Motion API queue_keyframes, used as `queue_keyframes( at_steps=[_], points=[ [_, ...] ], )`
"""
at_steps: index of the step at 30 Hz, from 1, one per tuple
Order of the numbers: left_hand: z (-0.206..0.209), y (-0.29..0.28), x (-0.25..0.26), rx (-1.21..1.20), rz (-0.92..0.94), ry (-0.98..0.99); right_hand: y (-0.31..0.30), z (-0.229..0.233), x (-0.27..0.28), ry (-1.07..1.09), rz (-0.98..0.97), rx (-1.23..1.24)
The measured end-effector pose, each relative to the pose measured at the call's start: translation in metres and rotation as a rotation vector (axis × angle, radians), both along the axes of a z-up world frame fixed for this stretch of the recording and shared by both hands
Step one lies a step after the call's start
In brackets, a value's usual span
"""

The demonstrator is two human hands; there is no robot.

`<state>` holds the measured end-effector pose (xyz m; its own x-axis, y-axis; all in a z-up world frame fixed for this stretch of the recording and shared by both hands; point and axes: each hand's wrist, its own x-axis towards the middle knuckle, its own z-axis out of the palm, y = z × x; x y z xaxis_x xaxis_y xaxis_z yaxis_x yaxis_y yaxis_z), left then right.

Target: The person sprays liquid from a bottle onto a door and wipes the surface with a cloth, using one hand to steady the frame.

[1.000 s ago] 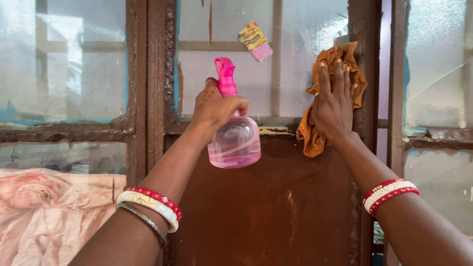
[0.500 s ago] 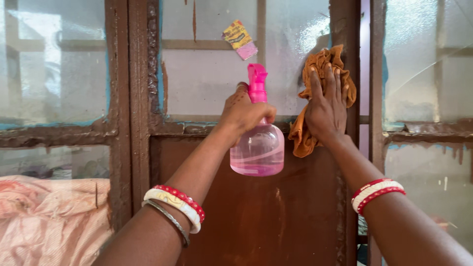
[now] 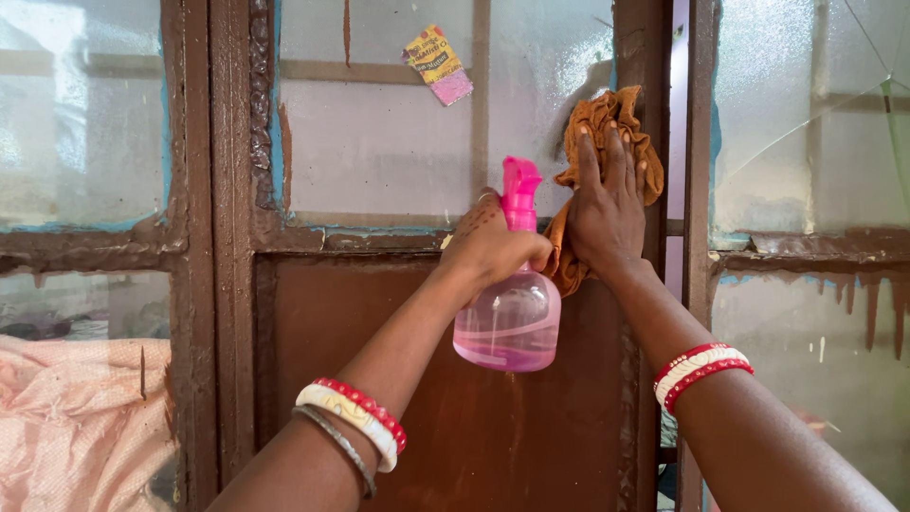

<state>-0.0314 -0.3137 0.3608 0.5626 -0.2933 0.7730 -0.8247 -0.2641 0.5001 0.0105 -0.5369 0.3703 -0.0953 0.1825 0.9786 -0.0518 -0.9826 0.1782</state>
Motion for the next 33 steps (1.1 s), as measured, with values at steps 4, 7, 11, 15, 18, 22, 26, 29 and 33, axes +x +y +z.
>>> queue_keyframes(
  at_steps=[4, 7, 11, 15, 18, 22, 26, 29, 33],
  points=[
    [-0.013, 0.011, 0.003, 0.080, -0.026, 0.033, 0.001, 0.000, -0.003, 0.018, -0.003, -0.003],
    [-0.020, 0.025, 0.000, 0.074, 0.057, 0.052, 0.005, -0.003, -0.006, 0.038, 0.003, 0.014],
    [-0.027, 0.042, -0.003, -0.003, 0.067, 0.103, 0.009, -0.005, -0.007, 0.050, 0.029, 0.039],
    [-0.039, 0.054, -0.006, -0.043, 0.093, 0.195, 0.009, -0.015, -0.006, 0.021, 0.029, 0.004],
    [-0.043, 0.064, -0.009, -0.069, 0.064, 0.238, 0.011, -0.019, -0.006, 0.023, 0.004, 0.026],
    [-0.043, 0.078, -0.013, -0.054, 0.089, 0.277, 0.014, -0.021, -0.004, 0.023, 0.014, 0.025],
    [-0.048, 0.090, -0.015, -0.040, 0.195, 0.284, 0.017, -0.025, -0.006, 0.017, 0.036, 0.022],
    [-0.050, 0.103, -0.017, -0.047, 0.272, 0.309, 0.023, -0.030, -0.005, 0.019, 0.050, 0.038],
    [-0.052, 0.125, -0.010, -0.090, 0.313, 0.302, 0.029, -0.031, 0.000, 0.015, 0.015, 0.062]
  ],
)
